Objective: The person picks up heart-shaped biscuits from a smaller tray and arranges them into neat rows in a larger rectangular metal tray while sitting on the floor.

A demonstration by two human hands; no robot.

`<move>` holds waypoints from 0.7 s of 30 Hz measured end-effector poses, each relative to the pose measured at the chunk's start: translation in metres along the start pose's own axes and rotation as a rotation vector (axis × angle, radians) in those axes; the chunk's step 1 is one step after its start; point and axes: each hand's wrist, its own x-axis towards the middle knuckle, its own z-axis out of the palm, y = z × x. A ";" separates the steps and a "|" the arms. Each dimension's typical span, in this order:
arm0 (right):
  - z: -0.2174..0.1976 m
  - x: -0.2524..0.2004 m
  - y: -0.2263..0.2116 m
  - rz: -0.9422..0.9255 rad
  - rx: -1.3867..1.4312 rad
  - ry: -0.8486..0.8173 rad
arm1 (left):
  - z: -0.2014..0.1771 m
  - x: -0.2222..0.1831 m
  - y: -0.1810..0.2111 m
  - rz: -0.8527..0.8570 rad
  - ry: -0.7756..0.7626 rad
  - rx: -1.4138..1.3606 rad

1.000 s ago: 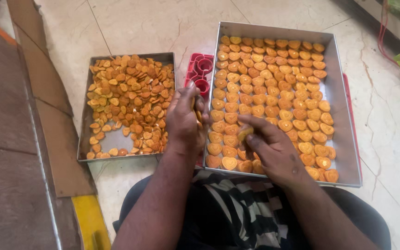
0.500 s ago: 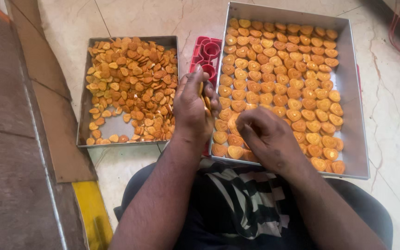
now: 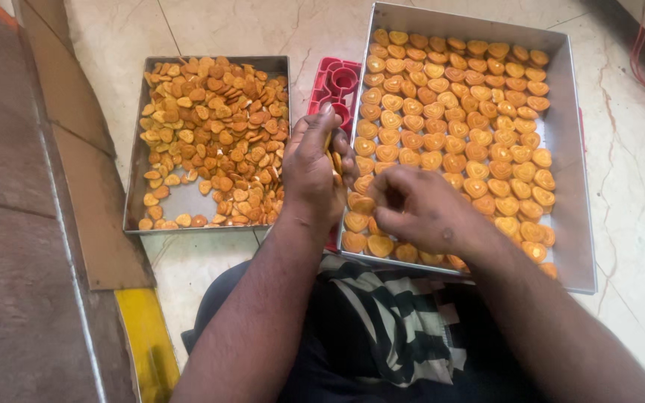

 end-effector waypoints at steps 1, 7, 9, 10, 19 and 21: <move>0.003 0.002 0.002 -0.003 0.001 -0.005 | 0.000 0.000 -0.001 0.008 -0.004 0.018; 0.016 0.006 0.006 -0.161 -0.165 -0.049 | 0.001 0.000 -0.001 0.006 0.006 0.085; 0.017 0.006 0.002 -0.219 -0.193 -0.042 | 0.002 0.000 -0.001 0.000 0.007 0.087; 0.017 0.005 0.000 -0.218 -0.194 -0.043 | 0.002 0.001 -0.001 0.000 0.001 0.083; 0.019 -0.001 -0.007 -0.212 -0.319 -0.009 | 0.002 0.000 0.000 -0.008 -0.002 0.071; 0.019 -0.002 -0.008 -0.184 -0.332 -0.032 | 0.002 0.001 -0.001 -0.012 -0.001 0.066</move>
